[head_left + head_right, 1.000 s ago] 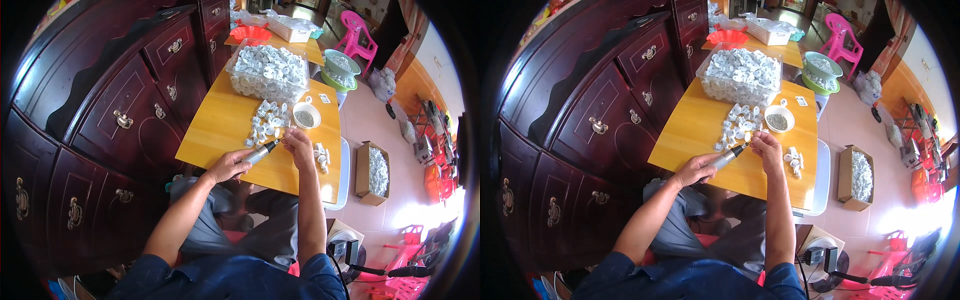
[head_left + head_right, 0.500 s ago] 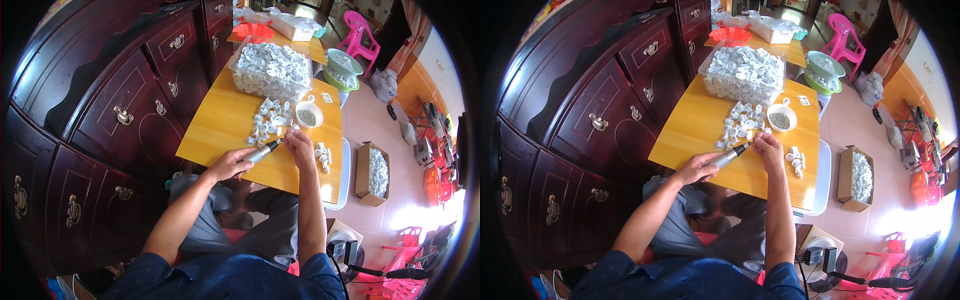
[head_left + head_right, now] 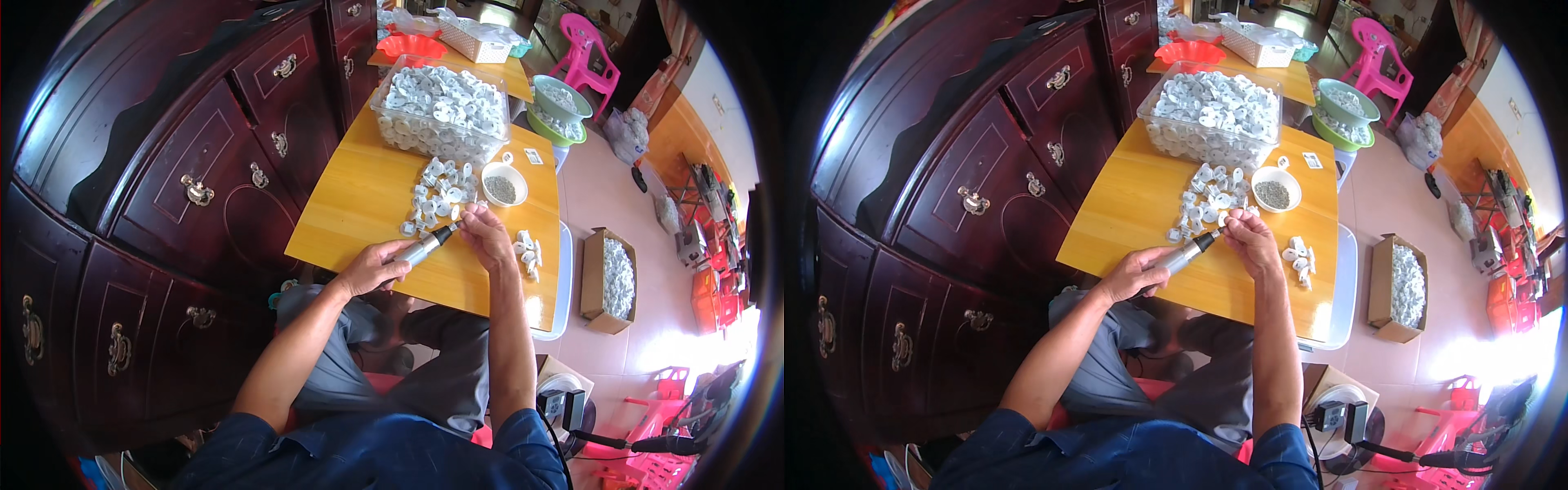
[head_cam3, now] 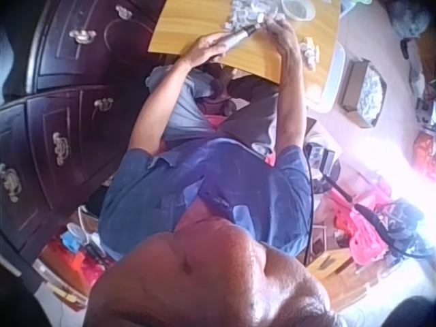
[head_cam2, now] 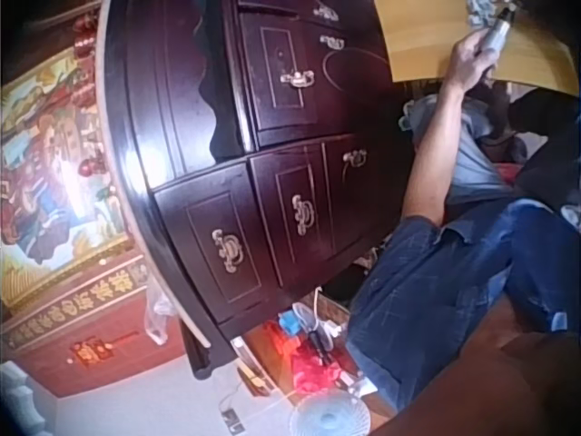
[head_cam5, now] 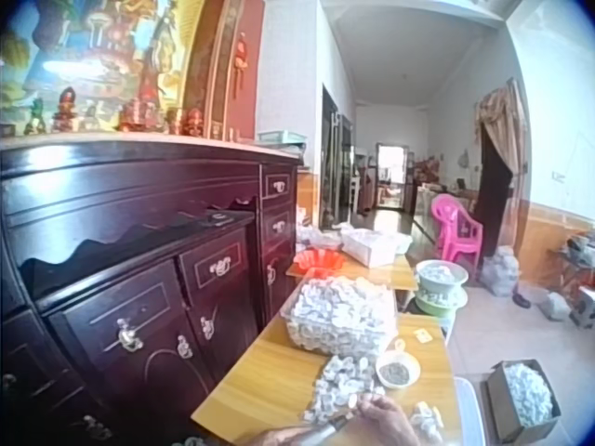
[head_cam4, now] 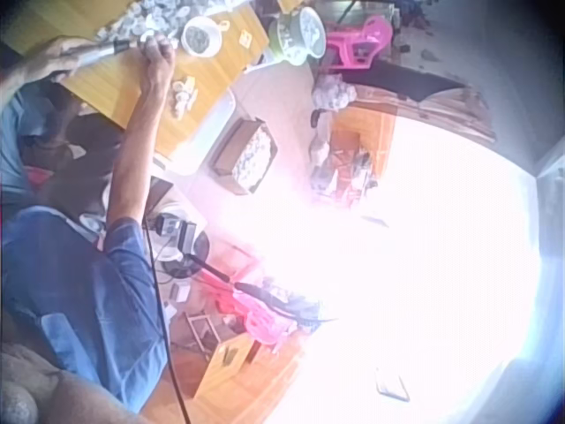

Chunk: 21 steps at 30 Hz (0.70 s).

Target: Assembling small white plastic components by inserting screws using an electric screwdriver.

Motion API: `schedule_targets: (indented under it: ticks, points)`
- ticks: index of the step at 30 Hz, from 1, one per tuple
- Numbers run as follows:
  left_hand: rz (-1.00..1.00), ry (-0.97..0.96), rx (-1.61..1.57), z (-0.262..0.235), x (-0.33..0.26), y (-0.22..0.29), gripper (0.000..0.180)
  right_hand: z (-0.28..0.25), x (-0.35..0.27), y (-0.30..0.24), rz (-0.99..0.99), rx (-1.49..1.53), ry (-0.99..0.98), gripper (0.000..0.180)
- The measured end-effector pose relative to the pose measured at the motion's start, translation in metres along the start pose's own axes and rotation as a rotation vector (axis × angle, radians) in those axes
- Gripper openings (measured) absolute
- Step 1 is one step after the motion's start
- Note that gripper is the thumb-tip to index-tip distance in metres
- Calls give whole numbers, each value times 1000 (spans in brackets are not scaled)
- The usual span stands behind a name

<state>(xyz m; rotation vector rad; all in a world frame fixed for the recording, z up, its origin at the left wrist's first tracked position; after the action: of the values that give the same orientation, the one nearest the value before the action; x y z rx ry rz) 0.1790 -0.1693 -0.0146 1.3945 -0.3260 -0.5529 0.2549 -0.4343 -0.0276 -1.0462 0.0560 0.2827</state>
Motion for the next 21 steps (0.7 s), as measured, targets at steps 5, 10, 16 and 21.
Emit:
schedule_targets:
  ticks: [5,10,16,21]
  points:
    - [31,27,15,2,-3,5,60,12,-3,1,-21,43,44,20]
    - [48,55,32,0,-1,-1,61,13,0,5,-16,48,89,32]
    - [46,50,39,1,0,1,61,-1,15,16,-262,-405,261,25]
    - [66,66,9,-3,0,-5,62,15,22,19,-508,-1108,323,26]
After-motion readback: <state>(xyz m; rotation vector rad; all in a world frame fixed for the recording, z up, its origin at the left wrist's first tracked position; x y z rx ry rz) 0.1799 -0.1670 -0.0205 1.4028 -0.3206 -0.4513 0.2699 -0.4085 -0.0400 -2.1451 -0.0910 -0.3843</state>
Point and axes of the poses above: each hand's wrist, its own x-axis towards the middle knuckle, its own z-axis out of the palm, y = z × x, the point moved 1 cm from there along x, towards the middle knuckle
